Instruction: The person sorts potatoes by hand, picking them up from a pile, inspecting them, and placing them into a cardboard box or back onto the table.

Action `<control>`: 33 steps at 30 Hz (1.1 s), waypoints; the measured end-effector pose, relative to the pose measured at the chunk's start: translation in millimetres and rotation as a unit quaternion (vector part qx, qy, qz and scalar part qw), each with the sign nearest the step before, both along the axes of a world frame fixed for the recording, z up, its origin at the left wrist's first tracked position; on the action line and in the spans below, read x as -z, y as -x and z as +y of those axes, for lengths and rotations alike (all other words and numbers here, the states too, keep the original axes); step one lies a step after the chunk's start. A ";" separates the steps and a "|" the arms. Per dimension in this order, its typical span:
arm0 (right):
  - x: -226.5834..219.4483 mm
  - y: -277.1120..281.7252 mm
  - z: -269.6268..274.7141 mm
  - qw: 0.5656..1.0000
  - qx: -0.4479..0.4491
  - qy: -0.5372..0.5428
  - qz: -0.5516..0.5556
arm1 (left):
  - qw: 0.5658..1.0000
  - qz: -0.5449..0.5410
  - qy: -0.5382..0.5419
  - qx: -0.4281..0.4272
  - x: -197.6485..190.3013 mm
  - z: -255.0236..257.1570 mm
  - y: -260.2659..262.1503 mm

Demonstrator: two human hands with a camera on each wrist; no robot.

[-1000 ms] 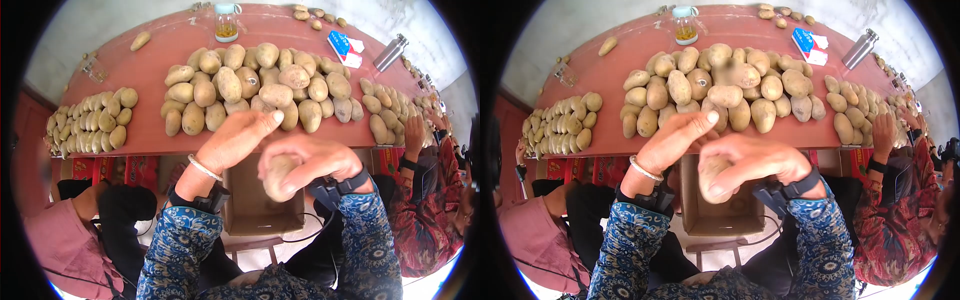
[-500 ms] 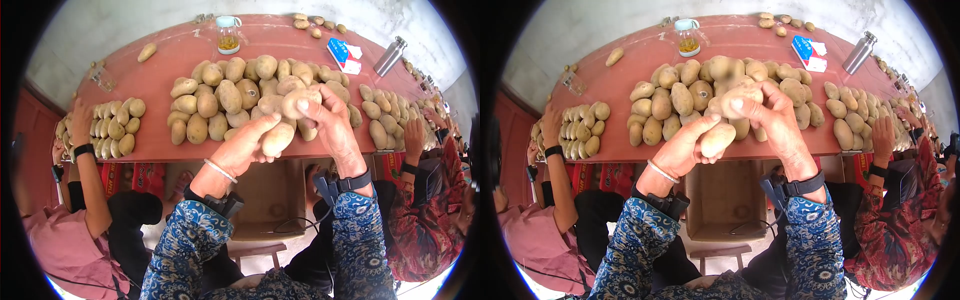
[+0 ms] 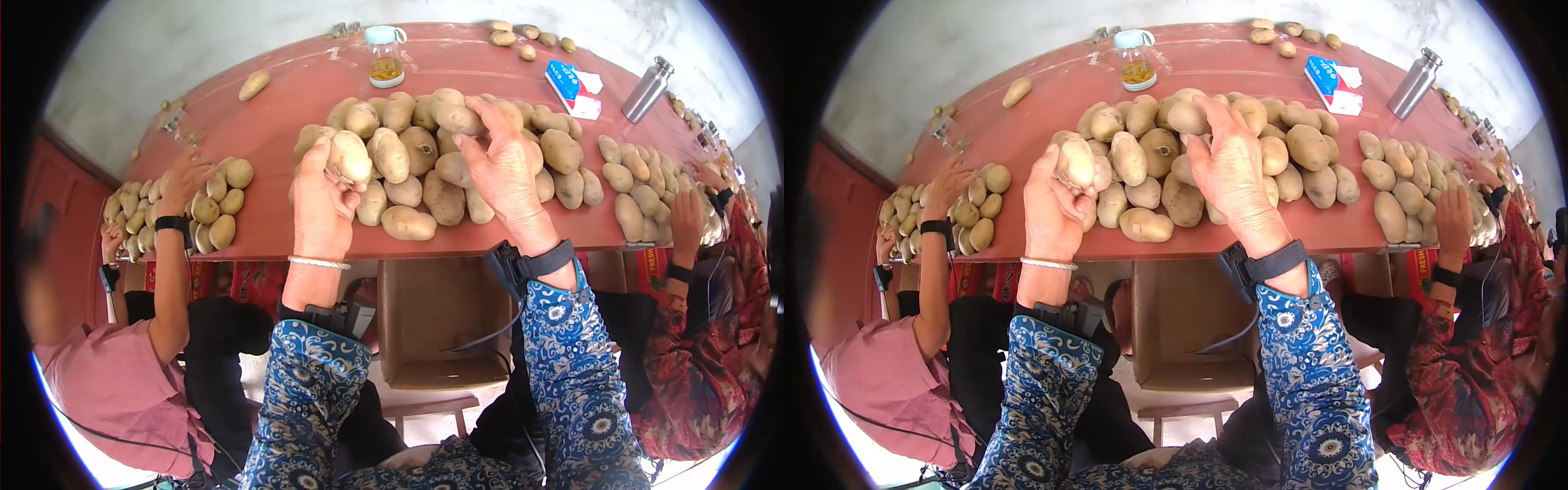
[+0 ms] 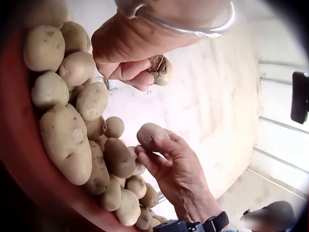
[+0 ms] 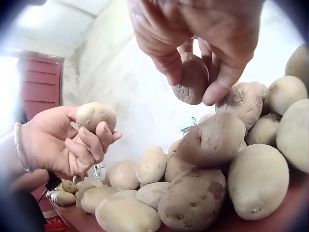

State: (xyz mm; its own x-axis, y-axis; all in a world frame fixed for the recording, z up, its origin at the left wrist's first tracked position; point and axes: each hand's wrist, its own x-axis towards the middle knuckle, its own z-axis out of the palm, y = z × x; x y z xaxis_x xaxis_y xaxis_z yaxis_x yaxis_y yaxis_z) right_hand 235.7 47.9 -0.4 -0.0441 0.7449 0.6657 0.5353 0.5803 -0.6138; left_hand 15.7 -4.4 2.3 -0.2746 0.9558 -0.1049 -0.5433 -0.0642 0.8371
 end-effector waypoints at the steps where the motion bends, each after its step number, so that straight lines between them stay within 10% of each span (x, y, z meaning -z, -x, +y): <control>1: 2.9 -3.1 0.5 1.000 0.005 -0.014 -0.022 | 1.000 0.010 -0.011 -0.013 2.4 -0.7 2.1; 10: 0.2 -12.2 -5.0 0.996 0.030 0.012 -0.083 | 0.993 0.064 -0.036 -0.093 -0.9 -1.7 14.1; 19: -4.0 -32.2 -9.7 0.999 0.049 0.010 -0.003 | 0.950 0.272 -0.145 0.045 4.9 -8.4 -38.7; 33: -8.4 -35.7 -13.9 0.999 0.045 0.023 0.014 | 0.740 0.668 -0.055 -0.046 9.9 6.4 -61.0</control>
